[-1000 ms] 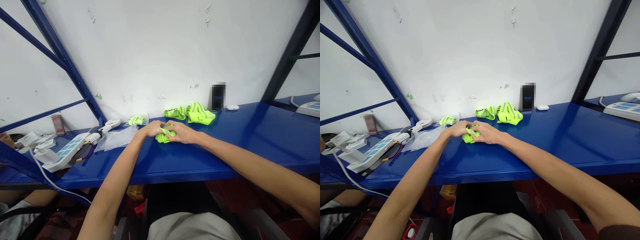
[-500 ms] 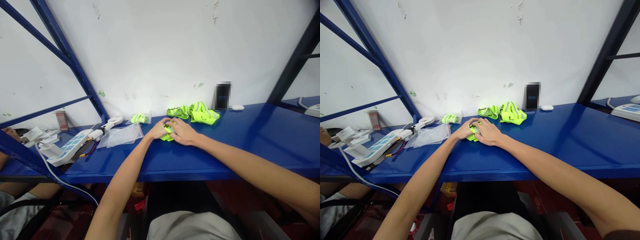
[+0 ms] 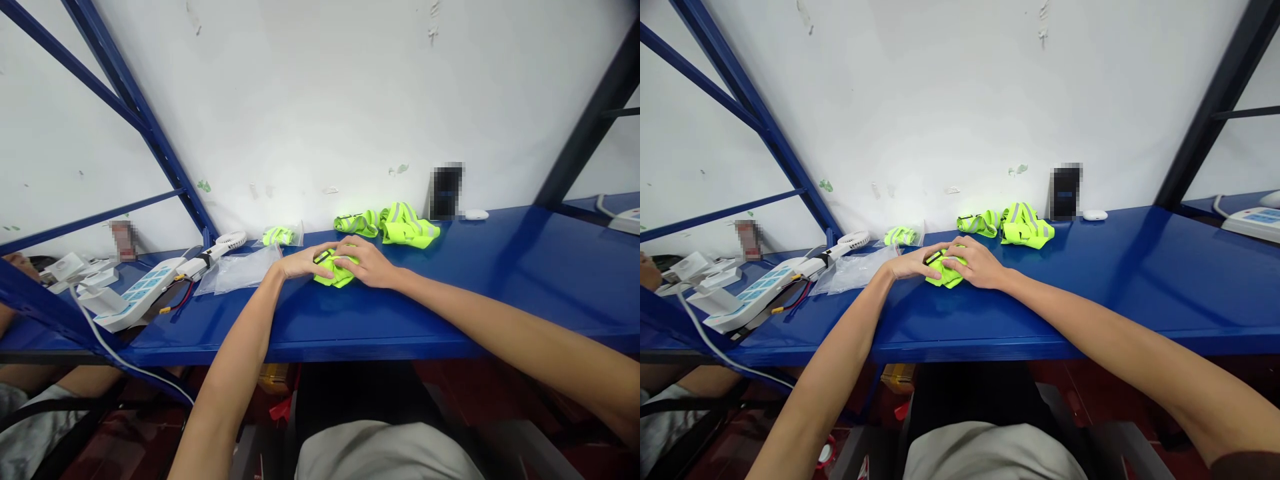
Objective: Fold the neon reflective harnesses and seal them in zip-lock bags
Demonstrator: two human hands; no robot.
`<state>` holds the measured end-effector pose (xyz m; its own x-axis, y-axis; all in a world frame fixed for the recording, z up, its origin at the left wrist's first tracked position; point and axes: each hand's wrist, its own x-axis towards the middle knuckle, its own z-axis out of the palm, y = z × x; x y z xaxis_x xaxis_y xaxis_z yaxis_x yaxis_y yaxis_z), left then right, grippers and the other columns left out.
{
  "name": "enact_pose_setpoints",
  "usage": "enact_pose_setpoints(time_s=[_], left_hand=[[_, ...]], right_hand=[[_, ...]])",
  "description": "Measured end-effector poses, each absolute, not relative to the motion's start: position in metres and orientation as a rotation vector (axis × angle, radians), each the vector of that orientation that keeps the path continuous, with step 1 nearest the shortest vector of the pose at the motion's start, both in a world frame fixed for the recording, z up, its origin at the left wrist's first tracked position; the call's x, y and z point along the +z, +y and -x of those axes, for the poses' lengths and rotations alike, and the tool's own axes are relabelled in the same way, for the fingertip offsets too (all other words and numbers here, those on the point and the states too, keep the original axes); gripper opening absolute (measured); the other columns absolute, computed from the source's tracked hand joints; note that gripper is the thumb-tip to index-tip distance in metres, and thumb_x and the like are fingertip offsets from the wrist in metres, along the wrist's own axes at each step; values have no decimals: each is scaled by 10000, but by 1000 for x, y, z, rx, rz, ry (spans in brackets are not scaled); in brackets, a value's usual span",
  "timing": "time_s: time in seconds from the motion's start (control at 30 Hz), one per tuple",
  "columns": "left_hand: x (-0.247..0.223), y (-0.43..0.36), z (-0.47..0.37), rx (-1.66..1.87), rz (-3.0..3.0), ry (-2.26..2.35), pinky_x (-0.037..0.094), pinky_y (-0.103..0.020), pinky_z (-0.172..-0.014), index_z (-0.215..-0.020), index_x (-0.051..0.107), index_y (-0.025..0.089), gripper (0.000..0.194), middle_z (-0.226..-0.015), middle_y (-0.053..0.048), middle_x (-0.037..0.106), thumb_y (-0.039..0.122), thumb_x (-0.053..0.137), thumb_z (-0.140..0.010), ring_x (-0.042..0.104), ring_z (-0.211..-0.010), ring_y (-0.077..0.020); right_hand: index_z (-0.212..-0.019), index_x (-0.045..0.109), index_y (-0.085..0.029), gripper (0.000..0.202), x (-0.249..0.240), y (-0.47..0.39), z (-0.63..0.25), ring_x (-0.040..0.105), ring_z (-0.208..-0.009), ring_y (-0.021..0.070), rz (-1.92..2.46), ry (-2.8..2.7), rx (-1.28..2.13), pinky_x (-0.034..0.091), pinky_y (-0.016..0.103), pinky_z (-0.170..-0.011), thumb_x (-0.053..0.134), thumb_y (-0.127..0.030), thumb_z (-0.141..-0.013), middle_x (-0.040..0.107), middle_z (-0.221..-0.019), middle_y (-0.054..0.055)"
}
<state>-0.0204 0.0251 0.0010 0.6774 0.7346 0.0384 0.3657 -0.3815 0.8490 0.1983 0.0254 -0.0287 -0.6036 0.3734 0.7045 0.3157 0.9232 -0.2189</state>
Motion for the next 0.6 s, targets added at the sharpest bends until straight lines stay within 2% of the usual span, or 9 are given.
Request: enact_pose_setpoints(time_s=[0.13, 0.23, 0.33, 0.4, 0.5, 0.6], left_hand=[[3, 25, 21, 901, -2172, 1133, 459, -395, -993, -1313, 564, 203, 505, -1235, -99, 644, 450, 555, -872, 578, -1172, -259], [-3, 30, 26, 1100, -2346, 1806, 400, -466, -1044, -1142, 637, 183, 389, -1143, -136, 641, 450, 500, -895, 545, -1172, -301], [-11, 34, 38, 932, -2156, 2442, 416, -510, -1001, -1188, 576, 152, 427, -1210, -212, 570, 426, 519, -866, 500, -1218, -374], [-13, 34, 46, 829, -1955, 2636, 452, -513, -940, -1281, 485, 121, 537, -1280, -261, 513, 427, 536, -843, 493, -1230, -413], [-12, 32, 56, 667, -1800, 2714, 471, -517, -892, -1340, 404, 105, 596, -1263, -281, 541, 412, 521, -843, 547, -1178, -435], [-9, 28, 59, 478, -1859, 2633, 478, -498, -850, -1304, 429, 107, 468, -1126, -262, 635, 273, 451, -867, 635, -1051, -403]], right_hand=[[-771, 655, -180, 266, -20, 26, -196, 588, -832, 219, 622, -2064, 270, 437, 365, -787, 539, -354, -936, 635, -837, 71], [-811, 650, -187, 171, -16, 28, -197, 601, -853, 222, 692, -1973, 392, 432, 368, -812, 583, -327, -883, 655, -865, 58], [-913, 643, -197, 132, -13, 32, -200, 611, -951, 236, 735, -1893, 474, 421, 383, -893, 602, -293, -832, 669, -976, 52], [-876, 626, -197, 107, -11, 34, -203, 612, -926, 233, 761, -1852, 516, 423, 381, -884, 595, -277, -811, 663, -948, 43], [-790, 593, -194, 75, -6, 36, -206, 603, -840, 225, 820, -1804, 570, 434, 372, -814, 581, -269, -793, 644, -862, 37], [-745, 572, -192, 72, -1, 37, -209, 597, -833, 231, 866, -1760, 576, 431, 379, -804, 584, -259, -768, 643, -838, 44]])
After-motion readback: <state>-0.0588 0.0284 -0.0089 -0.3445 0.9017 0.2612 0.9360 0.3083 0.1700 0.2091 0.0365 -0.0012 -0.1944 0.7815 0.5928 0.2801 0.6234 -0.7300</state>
